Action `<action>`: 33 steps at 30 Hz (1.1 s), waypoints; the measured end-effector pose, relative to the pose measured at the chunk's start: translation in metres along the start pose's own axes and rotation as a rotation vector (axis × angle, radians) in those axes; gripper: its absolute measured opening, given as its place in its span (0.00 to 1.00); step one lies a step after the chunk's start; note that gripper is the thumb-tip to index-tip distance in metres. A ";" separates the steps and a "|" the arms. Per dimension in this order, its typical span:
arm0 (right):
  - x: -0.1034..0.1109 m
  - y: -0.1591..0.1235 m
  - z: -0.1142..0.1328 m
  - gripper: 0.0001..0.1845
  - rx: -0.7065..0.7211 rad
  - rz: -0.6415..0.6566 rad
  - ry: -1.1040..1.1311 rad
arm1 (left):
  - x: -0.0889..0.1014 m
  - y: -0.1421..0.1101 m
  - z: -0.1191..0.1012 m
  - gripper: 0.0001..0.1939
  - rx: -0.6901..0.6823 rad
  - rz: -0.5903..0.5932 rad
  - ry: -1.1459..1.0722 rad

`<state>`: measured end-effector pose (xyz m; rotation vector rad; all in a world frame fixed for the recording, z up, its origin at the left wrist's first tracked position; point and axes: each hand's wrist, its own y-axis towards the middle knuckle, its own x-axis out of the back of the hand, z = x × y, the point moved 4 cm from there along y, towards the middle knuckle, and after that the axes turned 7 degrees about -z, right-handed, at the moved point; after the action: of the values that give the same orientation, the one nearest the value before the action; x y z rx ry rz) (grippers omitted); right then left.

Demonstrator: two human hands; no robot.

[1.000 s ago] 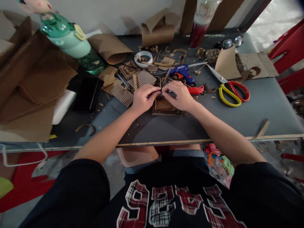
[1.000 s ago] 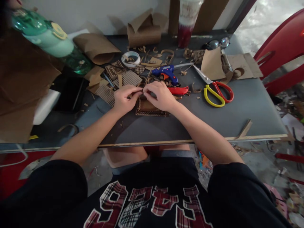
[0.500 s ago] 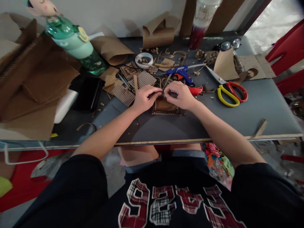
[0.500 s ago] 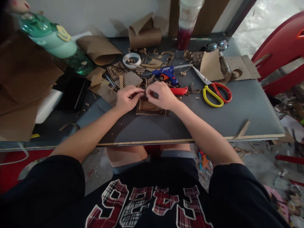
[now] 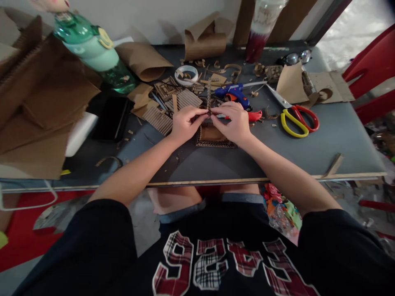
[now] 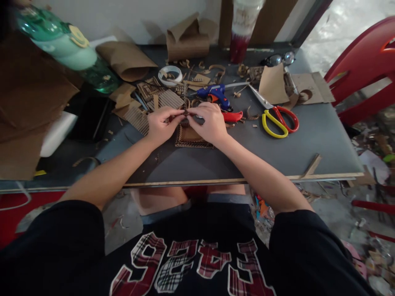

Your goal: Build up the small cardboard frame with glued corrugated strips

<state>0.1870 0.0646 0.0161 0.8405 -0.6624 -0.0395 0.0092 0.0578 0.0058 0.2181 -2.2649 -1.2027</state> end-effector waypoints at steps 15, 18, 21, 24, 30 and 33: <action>-0.003 0.000 0.002 0.10 0.051 0.014 0.034 | -0.004 -0.002 0.000 0.27 0.094 0.029 0.071; -0.002 0.000 0.003 0.11 0.081 0.031 0.004 | -0.004 -0.001 0.000 0.23 0.068 0.036 0.043; -0.001 0.001 0.002 0.10 0.107 0.039 0.007 | -0.003 0.000 -0.003 0.16 0.019 0.054 0.023; -0.002 0.003 0.001 0.09 0.124 0.052 0.018 | -0.003 0.001 -0.003 0.12 -0.006 0.068 0.025; -0.003 0.005 0.002 0.09 0.163 0.113 0.029 | -0.009 -0.001 0.003 0.13 -0.059 0.171 -0.002; 0.000 0.006 0.003 0.08 0.194 0.140 0.033 | -0.010 -0.002 0.005 0.15 -0.054 0.208 -0.023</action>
<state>0.1834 0.0668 0.0221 0.9768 -0.7004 0.1675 0.0146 0.0642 -0.0015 -0.0512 -2.2091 -1.1595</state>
